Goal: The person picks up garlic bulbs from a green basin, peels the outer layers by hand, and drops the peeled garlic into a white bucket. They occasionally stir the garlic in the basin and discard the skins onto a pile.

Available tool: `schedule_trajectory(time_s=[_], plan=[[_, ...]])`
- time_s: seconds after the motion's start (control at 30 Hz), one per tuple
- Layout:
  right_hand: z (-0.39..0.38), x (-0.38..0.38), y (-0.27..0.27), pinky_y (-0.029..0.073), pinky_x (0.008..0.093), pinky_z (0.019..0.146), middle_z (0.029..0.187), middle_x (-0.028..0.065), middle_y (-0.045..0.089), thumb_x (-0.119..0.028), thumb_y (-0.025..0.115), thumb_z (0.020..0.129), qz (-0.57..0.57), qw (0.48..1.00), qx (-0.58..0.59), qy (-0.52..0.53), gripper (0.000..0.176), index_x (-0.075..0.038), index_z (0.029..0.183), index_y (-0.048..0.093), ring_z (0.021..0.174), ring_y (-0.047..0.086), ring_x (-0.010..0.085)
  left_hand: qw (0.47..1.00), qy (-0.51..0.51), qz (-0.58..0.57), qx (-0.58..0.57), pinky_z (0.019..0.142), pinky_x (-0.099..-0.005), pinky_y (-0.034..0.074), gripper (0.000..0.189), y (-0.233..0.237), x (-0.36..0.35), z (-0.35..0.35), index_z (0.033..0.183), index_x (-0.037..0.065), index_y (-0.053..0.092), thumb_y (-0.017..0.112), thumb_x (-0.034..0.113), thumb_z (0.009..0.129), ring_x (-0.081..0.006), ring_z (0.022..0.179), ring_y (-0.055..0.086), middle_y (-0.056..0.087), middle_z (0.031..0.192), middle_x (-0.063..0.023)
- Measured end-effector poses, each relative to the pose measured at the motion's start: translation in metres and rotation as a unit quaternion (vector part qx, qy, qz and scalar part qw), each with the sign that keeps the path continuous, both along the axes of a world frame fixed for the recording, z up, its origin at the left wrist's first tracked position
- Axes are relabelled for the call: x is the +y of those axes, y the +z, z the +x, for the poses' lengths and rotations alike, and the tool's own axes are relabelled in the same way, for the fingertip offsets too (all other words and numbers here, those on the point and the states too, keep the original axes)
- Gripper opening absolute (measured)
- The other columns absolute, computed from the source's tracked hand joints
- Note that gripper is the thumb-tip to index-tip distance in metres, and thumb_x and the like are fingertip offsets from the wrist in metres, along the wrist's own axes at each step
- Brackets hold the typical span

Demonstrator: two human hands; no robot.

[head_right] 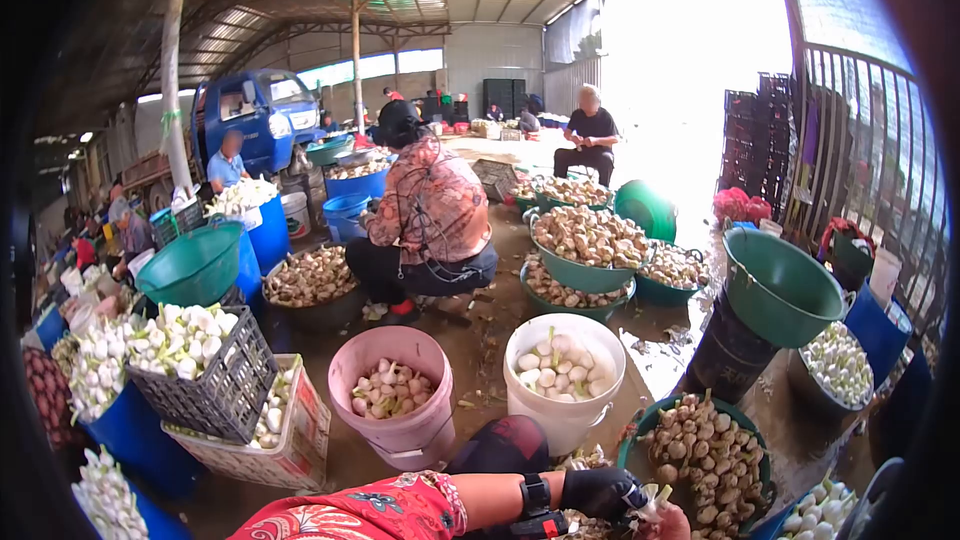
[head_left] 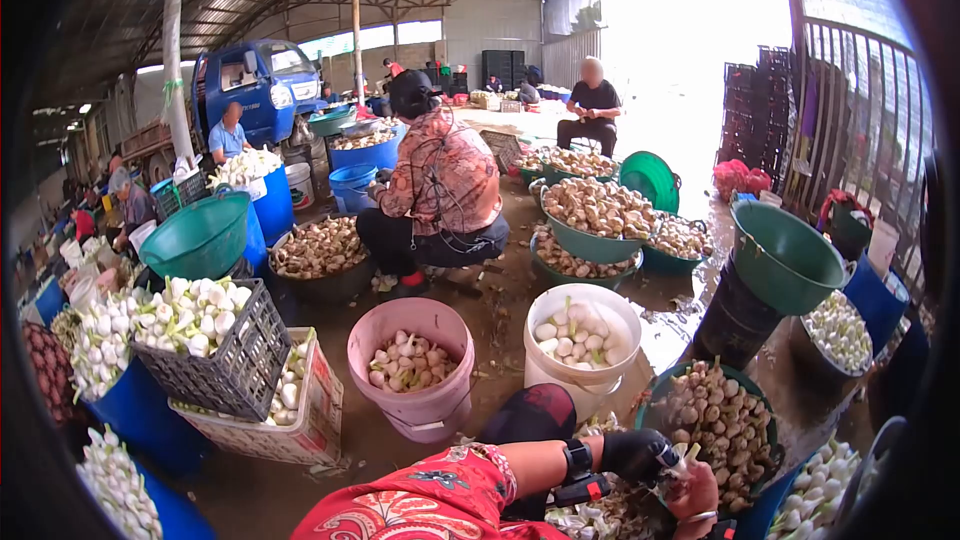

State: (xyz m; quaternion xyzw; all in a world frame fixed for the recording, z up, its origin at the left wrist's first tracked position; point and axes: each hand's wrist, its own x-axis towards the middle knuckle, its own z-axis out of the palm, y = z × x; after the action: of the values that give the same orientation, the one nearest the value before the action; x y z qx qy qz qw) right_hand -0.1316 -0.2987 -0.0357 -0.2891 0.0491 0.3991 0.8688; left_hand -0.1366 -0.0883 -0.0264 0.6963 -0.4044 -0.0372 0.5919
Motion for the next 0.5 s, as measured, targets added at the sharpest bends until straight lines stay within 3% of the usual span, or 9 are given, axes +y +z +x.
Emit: schedule_trajectory(time_s=[0.07,0.13,0.17,0.2,0.23,0.27,0.4,0.47,0.5], plan=[[-0.007,0.005,-0.001,0.049,0.0213,0.043,0.080,0.0087,0.066,-0.030,0.057,0.082,0.022,1.000,-0.010,-0.018,0.032,-0.006,0.103,0.059,0.057,0.062,0.0155,0.999,0.003,-0.027,0.043,0.052,-0.0342,0.037,0.012,-0.009,0.003,-0.002,0.068,0.006,0.051,0.063,0.006,0.072,-0.0202,0.053,0.041,0.049,0.059,-0.0101],[-0.006,0.006,-0.011,0.049,0.0211,0.042,0.080,0.0093,0.067,-0.034,0.058,0.080,0.060,0.997,-0.041,-0.040,0.036,-0.004,0.101,0.059,0.057,0.063,0.0159,0.885,-0.069,-0.134,0.440,0.053,-0.0353,0.039,0.010,-0.022,0.011,0.004,0.069,0.005,0.054,0.064,0.005,0.070,-0.0223,0.054,0.043,0.050,0.060,-0.0124],[-0.011,0.009,-0.002,0.054,0.0264,0.051,0.085,0.0097,0.068,-0.029,0.055,0.082,0.091,0.995,-0.032,-0.006,0.030,-0.004,0.097,0.059,0.065,0.065,0.0192,0.887,-0.069,-0.135,0.436,0.053,-0.0353,0.039,0.010,-0.019,0.016,0.003,0.069,0.005,0.054,0.064,0.005,0.070,-0.0223,0.054,0.043,0.050,0.060,-0.0124],[-0.004,-0.006,-0.024,0.042,0.0275,0.078,0.110,0.0112,0.058,-0.035,0.056,0.084,-0.158,0.956,-0.244,0.051,0.043,-0.007,0.117,0.049,0.094,0.054,0.0178,0.987,-0.017,-0.042,0.153,0.053,-0.0340,0.038,0.009,-0.013,0.022,0.000,0.069,0.005,0.054,0.063,0.005,0.072,-0.0199,0.054,0.044,0.051,0.059,-0.0099],[0.005,-0.023,-0.047,0.031,0.0287,0.104,0.134,0.0127,0.047,-0.040,0.056,0.086,-0.389,0.809,-0.429,0.101,0.061,-0.011,0.136,0.039,0.123,0.044,0.0164,0.987,0.041,0.055,-0.144,0.052,-0.0328,0.038,0.008,-0.009,0.027,-0.002,0.069,0.005,0.055,0.062,0.006,0.074,-0.0174,0.054,0.044,0.051,0.059,-0.0073],[0.008,-0.018,-0.046,0.031,0.0287,0.104,0.134,0.0127,0.047,-0.040,0.056,0.086,-0.390,0.807,-0.432,0.103,0.061,-0.011,0.136,0.039,0.123,0.044,0.0164,0.998,0.009,-0.018,0.063,0.052,-0.0316,0.038,0.010,-0.011,0.028,0.000,0.070,0.003,0.055,0.058,0.008,0.079,-0.0159,0.053,0.044,0.052,0.060,-0.0044],[0.004,-0.001,-0.045,0.040,0.0315,0.096,0.125,0.0107,0.054,-0.027,0.055,0.088,0.060,0.982,-0.162,0.077,0.046,-0.004,0.128,0.047,0.113,0.051,0.0199,0.913,0.069,-0.114,0.387,0.048,-0.0309,0.043,0.013,-0.021,0.032,0.013,0.075,0.004,0.059,0.059,0.015,0.080,-0.0160,0.050,0.054,0.056,0.060,-0.0042],[-0.021,0.023,0.001,0.042,0.0362,0.097,0.123,0.0122,0.056,-0.022,0.054,0.088,0.180,0.981,-0.060,0.043,0.042,0.001,0.123,0.050,0.113,0.052,0.0245,0.982,0.190,0.007,-0.007,0.053,-0.0350,0.046,0.020,-0.047,0.037,0.030,0.079,0.002,0.061,0.060,0.022,0.082,-0.0232,0.054,0.057,0.058,0.064,-0.0108],[-0.018,0.025,0.000,0.041,0.0388,0.099,0.118,0.0157,0.058,-0.025,0.053,0.089,0.224,0.972,-0.031,0.065,0.043,0.002,0.123,0.050,0.112,0.052,0.0286,0.946,0.241,0.066,-0.207,0.055,-0.0371,0.048,0.024,-0.025,0.042,0.019,0.081,0.001,0.062,0.061,0.025,0.083,-0.0267,0.057,0.059,0.060,0.066,-0.0141]])
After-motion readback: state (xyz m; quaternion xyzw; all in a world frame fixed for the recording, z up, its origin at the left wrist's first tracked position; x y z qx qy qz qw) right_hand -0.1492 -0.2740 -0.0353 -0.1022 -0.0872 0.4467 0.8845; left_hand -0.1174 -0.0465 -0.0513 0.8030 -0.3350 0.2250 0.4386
